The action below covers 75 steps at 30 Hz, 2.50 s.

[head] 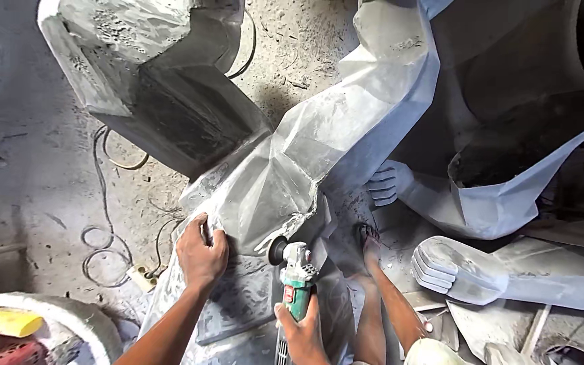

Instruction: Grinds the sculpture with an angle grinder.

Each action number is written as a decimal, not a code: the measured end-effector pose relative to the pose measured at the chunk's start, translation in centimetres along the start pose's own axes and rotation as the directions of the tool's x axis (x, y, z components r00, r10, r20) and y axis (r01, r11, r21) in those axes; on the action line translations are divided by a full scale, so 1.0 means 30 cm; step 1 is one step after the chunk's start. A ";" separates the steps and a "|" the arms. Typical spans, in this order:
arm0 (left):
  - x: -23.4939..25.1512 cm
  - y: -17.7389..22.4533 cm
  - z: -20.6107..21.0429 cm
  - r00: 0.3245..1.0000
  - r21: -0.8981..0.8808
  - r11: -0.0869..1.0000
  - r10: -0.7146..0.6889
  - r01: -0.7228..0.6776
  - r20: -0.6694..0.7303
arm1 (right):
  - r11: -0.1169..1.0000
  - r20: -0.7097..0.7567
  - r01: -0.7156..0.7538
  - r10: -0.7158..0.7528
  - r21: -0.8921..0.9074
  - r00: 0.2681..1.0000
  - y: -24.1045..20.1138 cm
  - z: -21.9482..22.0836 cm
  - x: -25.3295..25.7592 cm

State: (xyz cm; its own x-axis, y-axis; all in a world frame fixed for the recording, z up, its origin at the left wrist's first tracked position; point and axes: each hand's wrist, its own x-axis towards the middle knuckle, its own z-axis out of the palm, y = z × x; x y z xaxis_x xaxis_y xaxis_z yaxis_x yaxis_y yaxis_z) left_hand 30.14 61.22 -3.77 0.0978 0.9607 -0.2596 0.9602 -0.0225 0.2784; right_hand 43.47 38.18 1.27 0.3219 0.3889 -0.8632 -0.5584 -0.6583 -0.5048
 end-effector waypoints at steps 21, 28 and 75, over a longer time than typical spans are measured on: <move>-0.010 0.007 -0.001 0.999 0.001 0.999 -0.042 0.042 0.008 | 0.936 0.280 -0.238 0.308 -0.258 0.909 -0.126 -0.515 0.276; -0.005 0.002 0.005 0.999 0.000 0.999 -0.043 0.043 0.011 | 0.941 0.240 -0.065 0.151 -0.333 0.959 0.026 -0.452 0.099; -0.004 0.019 0.003 0.997 0.001 0.998 -0.070 0.070 -0.032 | 0.971 0.216 0.076 -0.027 -0.225 0.976 -0.312 -0.476 0.439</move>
State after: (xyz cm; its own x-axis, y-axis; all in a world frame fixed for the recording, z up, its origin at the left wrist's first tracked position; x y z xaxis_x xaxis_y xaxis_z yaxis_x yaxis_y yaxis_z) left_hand 30.72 61.07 -3.67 0.0215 0.9684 -0.2486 0.9649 0.0450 0.2589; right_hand 63.85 40.25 -5.44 0.1641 0.5362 -0.8280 -0.3460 -0.7547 -0.5574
